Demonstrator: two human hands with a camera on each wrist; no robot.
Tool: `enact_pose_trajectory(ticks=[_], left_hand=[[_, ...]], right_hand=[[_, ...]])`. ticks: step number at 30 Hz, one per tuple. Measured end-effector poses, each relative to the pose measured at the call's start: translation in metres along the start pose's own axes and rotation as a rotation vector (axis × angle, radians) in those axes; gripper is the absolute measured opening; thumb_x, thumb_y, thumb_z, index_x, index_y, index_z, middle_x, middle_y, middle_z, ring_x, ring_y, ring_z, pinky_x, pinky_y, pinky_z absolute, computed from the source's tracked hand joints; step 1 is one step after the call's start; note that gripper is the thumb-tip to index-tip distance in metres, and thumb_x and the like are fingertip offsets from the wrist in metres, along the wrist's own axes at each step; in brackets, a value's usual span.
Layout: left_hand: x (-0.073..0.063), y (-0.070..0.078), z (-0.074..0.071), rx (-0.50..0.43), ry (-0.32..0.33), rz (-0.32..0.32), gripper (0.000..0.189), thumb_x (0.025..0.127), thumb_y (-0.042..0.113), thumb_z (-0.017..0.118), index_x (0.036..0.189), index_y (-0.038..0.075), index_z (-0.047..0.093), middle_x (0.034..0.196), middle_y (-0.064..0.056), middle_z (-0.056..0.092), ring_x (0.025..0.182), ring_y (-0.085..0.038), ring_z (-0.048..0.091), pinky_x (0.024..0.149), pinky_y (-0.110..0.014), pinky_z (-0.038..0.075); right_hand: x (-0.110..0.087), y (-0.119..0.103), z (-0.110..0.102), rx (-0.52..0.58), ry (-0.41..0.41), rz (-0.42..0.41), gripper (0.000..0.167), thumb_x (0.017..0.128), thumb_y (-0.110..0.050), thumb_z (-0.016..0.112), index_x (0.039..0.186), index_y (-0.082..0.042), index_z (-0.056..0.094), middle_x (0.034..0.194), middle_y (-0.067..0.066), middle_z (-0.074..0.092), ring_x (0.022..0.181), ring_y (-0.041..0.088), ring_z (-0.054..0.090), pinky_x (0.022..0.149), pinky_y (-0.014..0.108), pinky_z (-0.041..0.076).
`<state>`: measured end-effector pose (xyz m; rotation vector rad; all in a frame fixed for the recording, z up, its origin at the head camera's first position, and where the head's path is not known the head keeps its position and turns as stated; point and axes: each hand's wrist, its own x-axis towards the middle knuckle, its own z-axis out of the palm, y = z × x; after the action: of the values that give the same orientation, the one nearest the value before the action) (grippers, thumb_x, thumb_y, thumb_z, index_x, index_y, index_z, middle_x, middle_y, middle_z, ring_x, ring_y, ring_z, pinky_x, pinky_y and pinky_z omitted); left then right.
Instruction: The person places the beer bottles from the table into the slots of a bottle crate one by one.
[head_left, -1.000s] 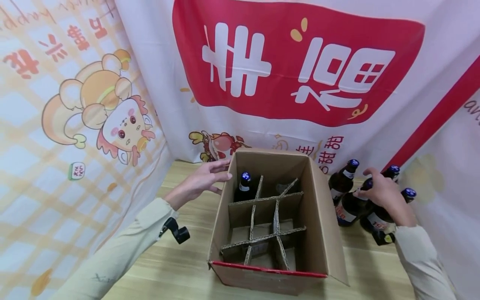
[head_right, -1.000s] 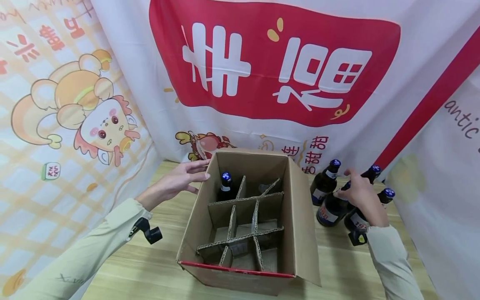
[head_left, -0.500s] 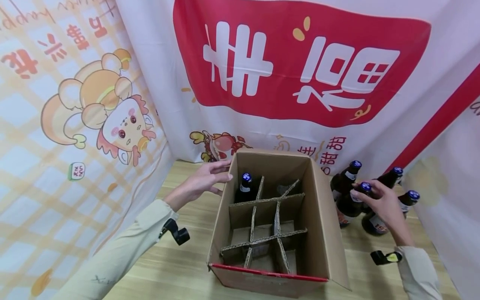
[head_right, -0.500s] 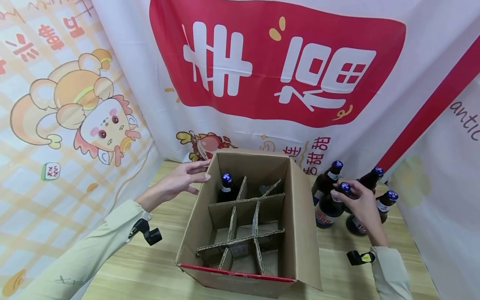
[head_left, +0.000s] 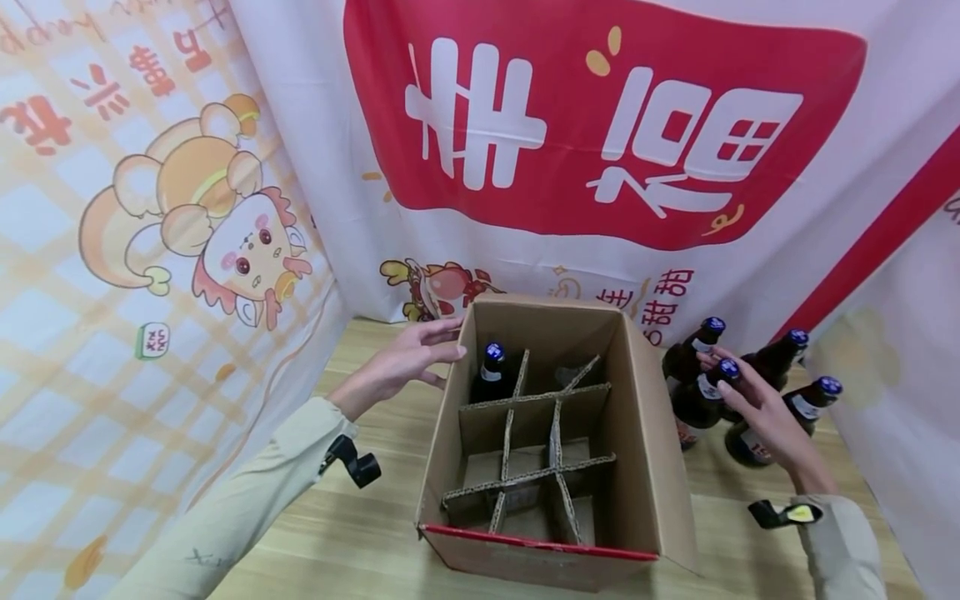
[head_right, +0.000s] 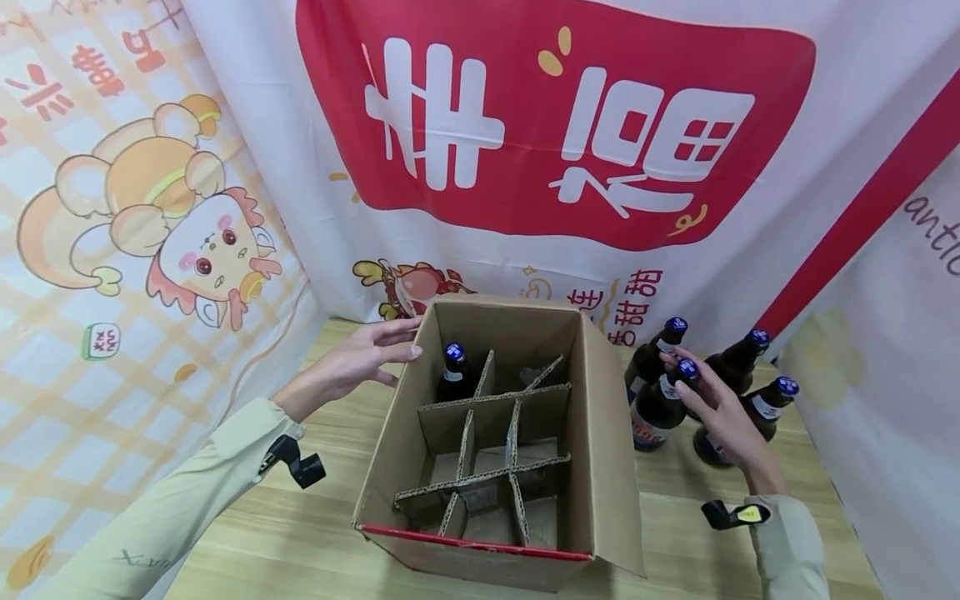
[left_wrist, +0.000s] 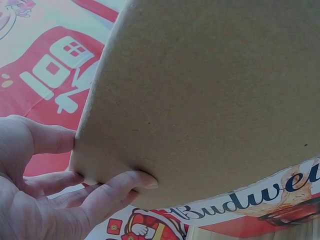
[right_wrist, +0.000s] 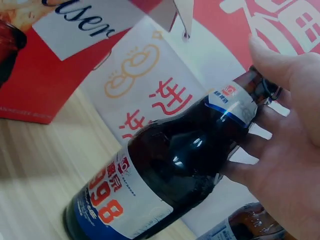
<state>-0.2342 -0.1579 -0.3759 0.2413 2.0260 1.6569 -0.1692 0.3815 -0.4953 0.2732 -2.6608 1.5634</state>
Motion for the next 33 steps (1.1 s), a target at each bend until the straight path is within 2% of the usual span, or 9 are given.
enact_pose_trajectory(ticks=[3,8,11,15,19,22,29,33], left_hand=[[0.000,0.001,0.001,0.002,0.002,0.000,0.071,0.102,0.015,0.066,0.165,0.012,0.034,0.166,-0.020,0.037,0.139,-0.043,0.052,0.087,-0.044,0.065],[0.001,0.001,0.003,-0.005,-0.008,-0.009,0.071,0.101,0.014,0.066,0.165,0.012,0.033,0.166,-0.020,0.037,0.141,-0.043,0.050,0.089,-0.045,0.065],[0.001,0.000,0.004,-0.006,-0.012,-0.010,0.071,0.102,0.014,0.066,0.165,0.012,0.033,0.166,-0.021,0.037,0.141,-0.044,0.050,0.090,-0.045,0.065],[0.003,0.001,0.005,0.002,-0.014,-0.010,0.071,0.102,0.016,0.066,0.165,0.013,0.033,0.166,-0.020,0.037,0.141,-0.043,0.050,0.088,-0.045,0.065],[0.004,0.001,0.006,0.012,-0.015,-0.012,0.070,0.102,0.017,0.066,0.165,0.014,0.034,0.166,-0.020,0.037,0.140,-0.042,0.051,0.088,-0.044,0.065],[0.005,0.001,0.005,0.015,-0.016,-0.012,0.070,0.102,0.017,0.066,0.165,0.014,0.033,0.166,-0.020,0.037,0.140,-0.043,0.051,0.087,-0.043,0.066],[0.003,0.000,0.003,0.009,-0.008,-0.006,0.070,0.103,0.016,0.064,0.165,0.011,0.032,0.164,-0.022,0.039,0.139,-0.043,0.052,0.085,-0.041,0.066],[0.004,0.000,0.002,0.015,-0.015,-0.001,0.071,0.104,0.016,0.063,0.166,0.010,0.030,0.165,-0.023,0.037,0.141,-0.044,0.050,0.086,-0.041,0.066]], right_hand=[[0.000,0.001,-0.005,-0.014,-0.012,-0.011,0.053,0.113,-0.018,0.047,0.165,-0.017,0.034,0.158,-0.006,0.050,0.132,-0.014,0.042,0.095,0.002,0.042],[0.001,0.005,0.000,0.008,0.105,0.041,0.043,0.107,-0.020,0.061,0.148,-0.006,0.057,0.133,-0.012,0.069,0.118,-0.007,0.061,0.091,0.007,0.051],[0.000,0.006,0.005,0.008,0.164,0.064,0.042,0.103,-0.021,0.068,0.142,-0.005,0.062,0.125,-0.013,0.071,0.111,-0.006,0.065,0.088,0.008,0.054],[-0.002,0.005,0.008,-0.007,0.187,0.036,0.041,0.103,-0.020,0.068,0.141,-0.007,0.063,0.130,-0.007,0.071,0.113,-0.006,0.065,0.090,0.008,0.054],[-0.002,0.004,0.008,0.030,0.159,-0.041,0.041,0.105,-0.012,0.063,0.146,-0.005,0.058,0.143,0.002,0.067,0.124,-0.006,0.060,0.096,0.007,0.051],[-0.002,0.005,0.009,0.038,0.151,-0.068,0.043,0.105,-0.009,0.062,0.147,-0.002,0.055,0.141,0.001,0.067,0.124,-0.005,0.060,0.096,0.008,0.051],[0.010,-0.002,0.016,-0.024,0.276,0.024,0.041,0.099,-0.020,0.074,0.136,-0.002,0.066,0.111,-0.015,0.073,0.098,-0.007,0.067,0.081,0.008,0.055],[0.016,-0.012,0.020,-0.079,0.326,0.053,0.040,0.095,-0.026,0.080,0.126,-0.003,0.071,0.096,-0.012,0.075,0.084,-0.005,0.065,0.071,0.009,0.054]])
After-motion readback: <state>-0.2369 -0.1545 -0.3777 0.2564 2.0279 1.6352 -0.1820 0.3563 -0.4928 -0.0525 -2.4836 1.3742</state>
